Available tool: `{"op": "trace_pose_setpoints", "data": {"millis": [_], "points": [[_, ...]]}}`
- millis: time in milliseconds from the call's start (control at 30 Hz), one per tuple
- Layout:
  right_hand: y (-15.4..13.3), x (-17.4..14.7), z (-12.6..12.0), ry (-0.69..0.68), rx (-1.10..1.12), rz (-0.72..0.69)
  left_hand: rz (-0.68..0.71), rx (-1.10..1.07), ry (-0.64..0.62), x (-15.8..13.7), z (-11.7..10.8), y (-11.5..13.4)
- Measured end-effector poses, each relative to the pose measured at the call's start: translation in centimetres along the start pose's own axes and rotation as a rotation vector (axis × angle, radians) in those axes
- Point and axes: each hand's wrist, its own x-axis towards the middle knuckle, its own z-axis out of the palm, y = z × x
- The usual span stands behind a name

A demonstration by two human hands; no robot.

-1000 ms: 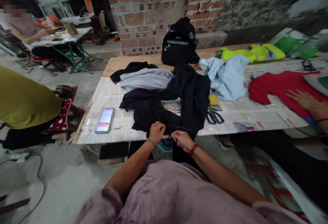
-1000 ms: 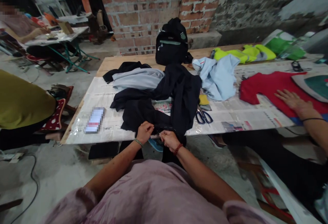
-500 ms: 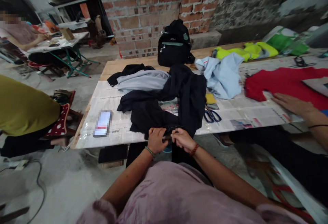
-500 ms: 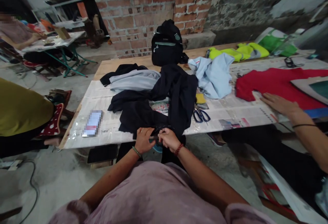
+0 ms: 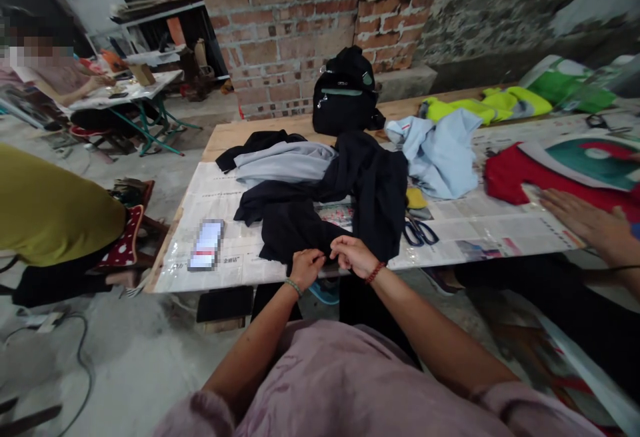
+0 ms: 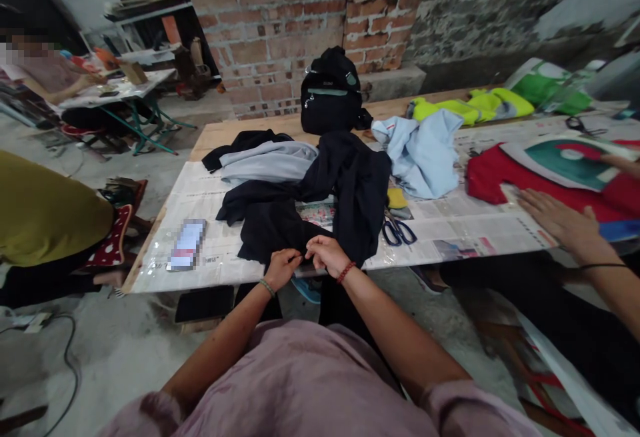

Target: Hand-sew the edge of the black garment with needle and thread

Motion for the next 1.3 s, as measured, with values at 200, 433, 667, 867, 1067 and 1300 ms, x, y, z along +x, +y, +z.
{"op": "trace_pose_setpoints", "data": {"millis": [200, 433, 667, 867, 1067, 1300], "points": [[0.5, -0.1, -0.5, -0.061, 0.009, 0.004, 0.008, 0.028, -0.005, 0.1, 0.3, -0.2], [0.6, -1.0, -1.8, -0.271, 0.167, 0.039, 0.022, 0.036, 0.008, 0.0, 0.6, -0.4], [3.1, -1.5, -1.9, 0.056, 0.042, -0.127, 0.023, 0.007, 0.033, -0.1, 0.6, -0.3], [5.2, -0.2, 0.1, 0.246, -0.282, -0.187, 0.047, 0.034, 0.038, -0.1, 0.8, -0.6], [5.4, -0.5, 0.6, 0.227, -0.704, -0.621, 0.064, 0.028, 0.048, -0.2, 0.6, -0.5], [5.3, -0.3, -0.1, 0.017, -1.233, -0.913, 0.066, 0.034, 0.032, -0.1, 0.5, -0.6]]}}
